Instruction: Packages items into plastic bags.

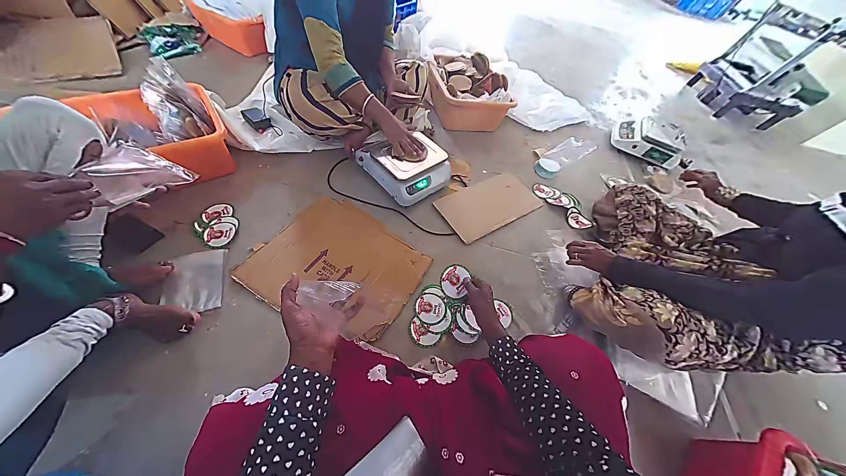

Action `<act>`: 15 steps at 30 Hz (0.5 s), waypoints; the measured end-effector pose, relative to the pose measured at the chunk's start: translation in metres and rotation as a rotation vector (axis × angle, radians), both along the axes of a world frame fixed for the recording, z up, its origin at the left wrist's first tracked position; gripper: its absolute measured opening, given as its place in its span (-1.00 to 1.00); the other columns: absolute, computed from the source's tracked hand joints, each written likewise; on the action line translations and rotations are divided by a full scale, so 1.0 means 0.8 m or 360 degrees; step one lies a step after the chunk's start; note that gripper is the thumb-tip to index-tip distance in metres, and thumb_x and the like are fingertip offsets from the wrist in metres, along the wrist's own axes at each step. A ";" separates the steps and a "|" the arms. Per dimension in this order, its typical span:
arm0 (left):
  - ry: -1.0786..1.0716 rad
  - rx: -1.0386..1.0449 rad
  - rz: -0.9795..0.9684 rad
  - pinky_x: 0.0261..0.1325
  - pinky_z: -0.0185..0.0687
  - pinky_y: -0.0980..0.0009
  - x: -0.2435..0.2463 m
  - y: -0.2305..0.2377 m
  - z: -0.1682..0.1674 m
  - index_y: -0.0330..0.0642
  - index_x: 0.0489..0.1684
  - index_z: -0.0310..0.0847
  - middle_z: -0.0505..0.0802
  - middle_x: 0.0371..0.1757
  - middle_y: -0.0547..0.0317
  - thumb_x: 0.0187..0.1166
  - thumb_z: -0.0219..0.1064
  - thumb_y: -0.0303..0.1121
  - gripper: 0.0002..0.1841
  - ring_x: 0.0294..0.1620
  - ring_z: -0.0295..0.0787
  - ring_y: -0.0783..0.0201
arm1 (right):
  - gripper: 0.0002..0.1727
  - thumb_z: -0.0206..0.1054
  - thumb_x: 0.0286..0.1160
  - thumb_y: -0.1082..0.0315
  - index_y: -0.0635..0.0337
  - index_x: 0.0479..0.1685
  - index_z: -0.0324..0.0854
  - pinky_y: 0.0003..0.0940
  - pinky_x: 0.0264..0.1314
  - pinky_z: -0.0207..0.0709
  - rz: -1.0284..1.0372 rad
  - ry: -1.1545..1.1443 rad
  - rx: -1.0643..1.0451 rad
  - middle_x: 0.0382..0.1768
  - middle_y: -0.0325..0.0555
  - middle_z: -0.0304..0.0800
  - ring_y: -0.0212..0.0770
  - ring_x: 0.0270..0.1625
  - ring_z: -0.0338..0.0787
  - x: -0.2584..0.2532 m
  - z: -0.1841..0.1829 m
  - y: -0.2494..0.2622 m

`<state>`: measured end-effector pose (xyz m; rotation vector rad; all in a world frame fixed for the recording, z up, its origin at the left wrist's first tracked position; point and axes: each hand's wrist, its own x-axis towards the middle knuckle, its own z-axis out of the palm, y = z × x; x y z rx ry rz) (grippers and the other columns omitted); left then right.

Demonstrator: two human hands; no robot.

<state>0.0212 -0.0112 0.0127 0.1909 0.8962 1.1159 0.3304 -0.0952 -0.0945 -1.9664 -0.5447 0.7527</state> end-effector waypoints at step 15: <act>-0.0022 0.0029 0.0020 -0.11 0.73 -0.20 0.000 -0.001 0.001 -0.07 0.22 0.36 0.75 0.03 -0.08 0.74 -0.19 0.17 -0.48 0.00 0.79 -0.09 | -0.71 0.46 0.56 0.25 0.30 0.06 0.79 -0.08 0.10 0.56 0.0191 -0.0160 -0.0221 -0.05 0.08 0.85 -0.13 -0.06 0.75 0.008 -0.009 -0.003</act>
